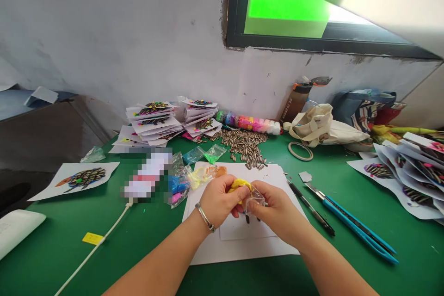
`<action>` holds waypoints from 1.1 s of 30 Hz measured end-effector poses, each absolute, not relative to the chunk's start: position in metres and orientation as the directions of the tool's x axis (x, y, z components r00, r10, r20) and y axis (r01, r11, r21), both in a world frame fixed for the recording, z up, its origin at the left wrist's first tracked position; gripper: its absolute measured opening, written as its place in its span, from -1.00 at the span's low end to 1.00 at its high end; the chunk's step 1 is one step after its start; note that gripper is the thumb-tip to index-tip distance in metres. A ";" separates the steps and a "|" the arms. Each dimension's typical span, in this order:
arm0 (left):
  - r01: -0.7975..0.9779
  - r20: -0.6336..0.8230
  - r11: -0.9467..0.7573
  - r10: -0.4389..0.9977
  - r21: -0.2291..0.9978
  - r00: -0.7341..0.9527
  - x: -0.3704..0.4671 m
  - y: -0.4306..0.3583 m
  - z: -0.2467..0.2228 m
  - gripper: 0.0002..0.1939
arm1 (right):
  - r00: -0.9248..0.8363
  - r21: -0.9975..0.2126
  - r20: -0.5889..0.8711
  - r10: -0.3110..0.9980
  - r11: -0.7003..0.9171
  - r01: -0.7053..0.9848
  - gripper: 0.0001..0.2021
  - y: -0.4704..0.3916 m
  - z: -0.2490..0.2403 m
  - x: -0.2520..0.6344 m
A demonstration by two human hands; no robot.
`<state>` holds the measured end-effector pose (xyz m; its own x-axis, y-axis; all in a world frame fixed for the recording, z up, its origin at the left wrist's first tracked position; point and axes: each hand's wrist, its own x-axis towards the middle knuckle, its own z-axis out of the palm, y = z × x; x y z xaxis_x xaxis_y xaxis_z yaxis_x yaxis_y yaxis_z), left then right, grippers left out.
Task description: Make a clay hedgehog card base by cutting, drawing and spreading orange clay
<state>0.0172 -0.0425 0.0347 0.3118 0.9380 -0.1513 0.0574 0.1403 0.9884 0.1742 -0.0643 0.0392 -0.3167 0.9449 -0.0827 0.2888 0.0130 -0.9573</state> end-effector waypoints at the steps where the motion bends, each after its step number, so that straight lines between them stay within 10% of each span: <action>1: 0.063 -0.152 0.140 0.938 0.988 0.311 0.017 -0.043 0.035 -0.75 | -0.312 -0.954 -0.083 0.946 0.015 0.299 -0.91 -0.064 0.040 0.174; 23: 0.028 -0.107 0.103 0.969 0.994 0.220 0.013 -0.037 0.033 -0.73 | -0.246 -0.983 -0.062 0.967 -0.017 0.185 -0.94 -0.057 0.029 0.176; 33: 0.065 -0.122 0.109 0.962 0.992 0.246 0.017 -0.039 0.034 -0.75 | -0.188 -0.921 -0.024 0.982 0.051 0.385 -0.89 -0.061 0.034 0.173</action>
<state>0.0166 -0.0391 0.0341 0.2460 0.9616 -0.1218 0.0652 0.1090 0.9919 0.1725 -0.0610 0.0336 -0.1876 0.9820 -0.0237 0.3853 0.0514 -0.9213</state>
